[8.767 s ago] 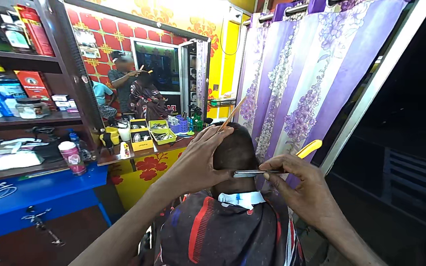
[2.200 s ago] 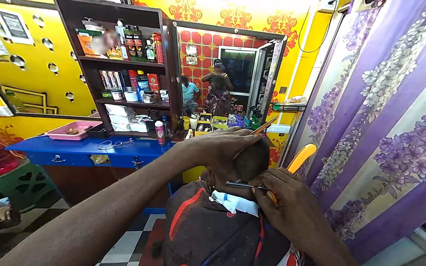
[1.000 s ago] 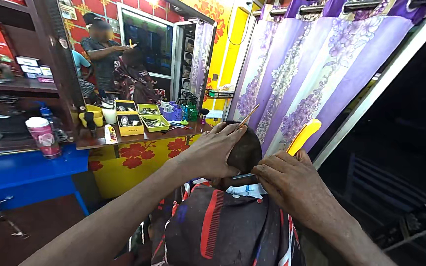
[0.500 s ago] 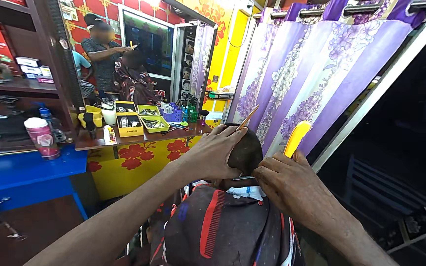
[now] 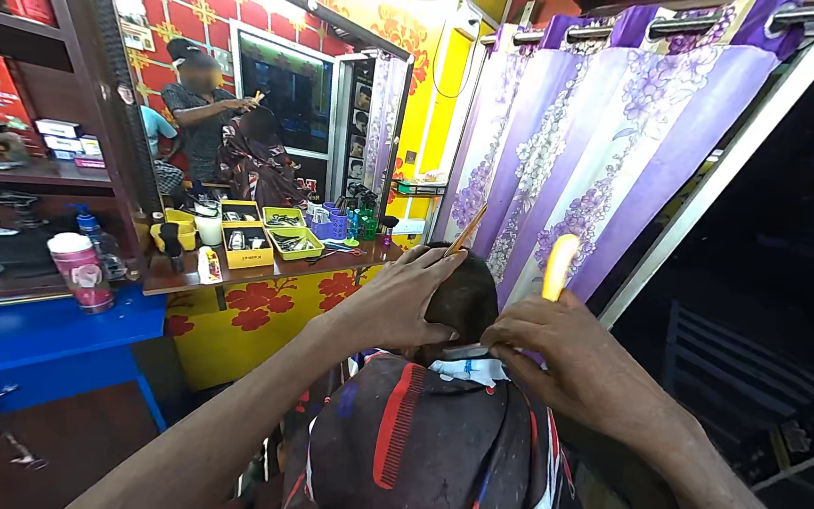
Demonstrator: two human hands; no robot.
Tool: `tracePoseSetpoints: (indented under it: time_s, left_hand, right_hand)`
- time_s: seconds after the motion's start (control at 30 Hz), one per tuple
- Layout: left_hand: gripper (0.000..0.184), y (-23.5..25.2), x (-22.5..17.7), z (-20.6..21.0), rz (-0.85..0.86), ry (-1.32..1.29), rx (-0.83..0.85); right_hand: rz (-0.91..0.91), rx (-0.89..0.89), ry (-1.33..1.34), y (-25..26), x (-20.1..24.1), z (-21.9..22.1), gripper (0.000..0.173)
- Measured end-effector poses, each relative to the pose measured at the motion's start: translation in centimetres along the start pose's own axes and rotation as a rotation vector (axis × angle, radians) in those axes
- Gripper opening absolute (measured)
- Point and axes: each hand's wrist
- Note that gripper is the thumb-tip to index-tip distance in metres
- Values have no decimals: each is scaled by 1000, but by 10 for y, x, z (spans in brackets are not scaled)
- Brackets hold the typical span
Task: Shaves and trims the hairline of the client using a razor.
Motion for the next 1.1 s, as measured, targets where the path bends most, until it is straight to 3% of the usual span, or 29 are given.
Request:
tracePoseSetpoints:
  time_s: [0.07,0.17,0.23,0.3,0.43,0.53,0.6,0.7,0.77,0.9,1.1]
  left_hand:
    - [82,-10,10,1,44,-111,-179]
    - [52,-41,19,0,19,-170,-598]
    - [44,-66,14,6,35,-213,-789]
    - [49,-85,1,19,53,-257,-860]
    - [70,-97,-19,45,71,-353,-789]
    - [36,-93,-33,66,-7,-203,-716]
    - [33,-86,-45,80,-57,-76,-632]
    - [68,-76,-64,99,-182,49,-486]
    - [72,-73,-71,110,-239,114,-477]
    - [55,-73,-80,122,-250,206,-572]
    - [42,-81,-85,129,-227,257,-554]
  right_hand:
    - [105,-220,121,-19,-3,-2,19]
    - [288,-511,396,-62,1,14,22]
    - [398,-570,534,-93,17,37,20]
    - [479,-499,517,-119,40,62,20]
    - [437,-374,338,-149,61,105,22]
    - [438,-576,498,-151,55,99,20]
    - [501,-694,599,-145,46,88,19]
    - [532,-763,806,-133,28,79,16]
    - [501,-741,883,-125,15,74,15]
    - [387,-630,731,-103,-12,69,18]
    - [324,-372,674,-61,-43,64,19]
Point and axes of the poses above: each hand's wrist, its own y-axis towards the middle knuckle, its own z-axis out of the palm, x = y × z, and after that the axes turned 11 degrees about x, right-handed
